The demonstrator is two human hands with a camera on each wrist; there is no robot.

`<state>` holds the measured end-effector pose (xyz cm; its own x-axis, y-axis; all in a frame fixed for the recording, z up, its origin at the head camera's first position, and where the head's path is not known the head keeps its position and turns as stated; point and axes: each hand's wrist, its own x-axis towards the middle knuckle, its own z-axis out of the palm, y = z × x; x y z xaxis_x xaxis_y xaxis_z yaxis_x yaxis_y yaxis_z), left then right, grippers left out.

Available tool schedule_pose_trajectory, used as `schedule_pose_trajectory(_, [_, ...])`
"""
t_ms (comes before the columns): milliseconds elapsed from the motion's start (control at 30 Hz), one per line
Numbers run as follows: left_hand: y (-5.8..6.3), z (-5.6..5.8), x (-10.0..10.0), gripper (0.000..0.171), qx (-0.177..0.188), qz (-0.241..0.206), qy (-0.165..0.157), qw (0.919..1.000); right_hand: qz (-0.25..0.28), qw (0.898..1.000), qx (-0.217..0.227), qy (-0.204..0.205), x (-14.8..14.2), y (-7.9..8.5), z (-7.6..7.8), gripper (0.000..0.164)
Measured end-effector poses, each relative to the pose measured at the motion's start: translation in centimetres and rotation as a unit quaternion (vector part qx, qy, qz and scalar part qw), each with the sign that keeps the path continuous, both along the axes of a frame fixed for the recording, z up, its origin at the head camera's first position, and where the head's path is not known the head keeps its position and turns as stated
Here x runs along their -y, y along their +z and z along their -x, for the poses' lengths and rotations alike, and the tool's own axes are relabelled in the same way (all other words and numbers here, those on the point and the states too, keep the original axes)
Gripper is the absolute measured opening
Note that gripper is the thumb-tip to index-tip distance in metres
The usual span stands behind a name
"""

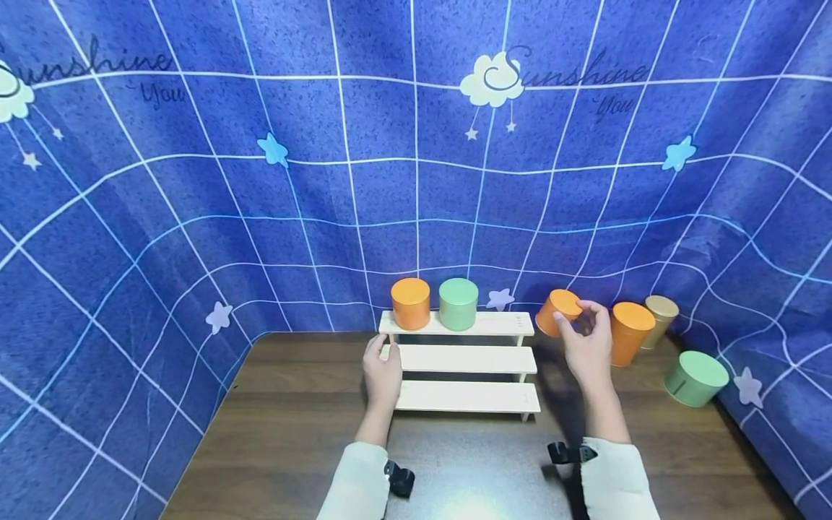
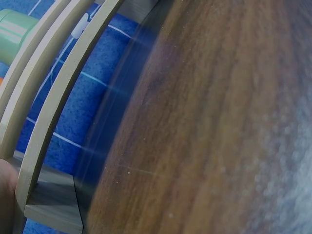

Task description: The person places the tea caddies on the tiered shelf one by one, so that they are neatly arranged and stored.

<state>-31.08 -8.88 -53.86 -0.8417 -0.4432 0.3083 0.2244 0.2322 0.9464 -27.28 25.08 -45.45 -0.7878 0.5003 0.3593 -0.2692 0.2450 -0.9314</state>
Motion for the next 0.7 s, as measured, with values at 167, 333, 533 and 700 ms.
schedule_pose_trajectory(167, [0.1,-0.1,-0.1,0.034,-0.002,0.002,0.002,1.0000,0.003,1.000,0.003,0.015,-0.3,-0.7,0.6,0.051])
schedule_pose_trajectory(333, [0.1,-0.1,-0.1,0.034,-0.003,0.006,0.007,1.0000,-0.004,1.000,0.006,0.025,-0.2,-1.0,0.9,0.052])
schedule_pose_trajectory(533, [0.0,0.0,0.0,0.035,0.003,0.006,0.008,0.9999,-0.013,0.999,0.003,0.040,1.1,0.7,-0.3,0.052])
schedule_pose_trajectory(700, [-0.2,0.1,0.0,0.035,0.002,0.010,0.007,0.9999,-0.023,0.998,-0.006,0.057,1.9,1.6,-1.1,0.061])
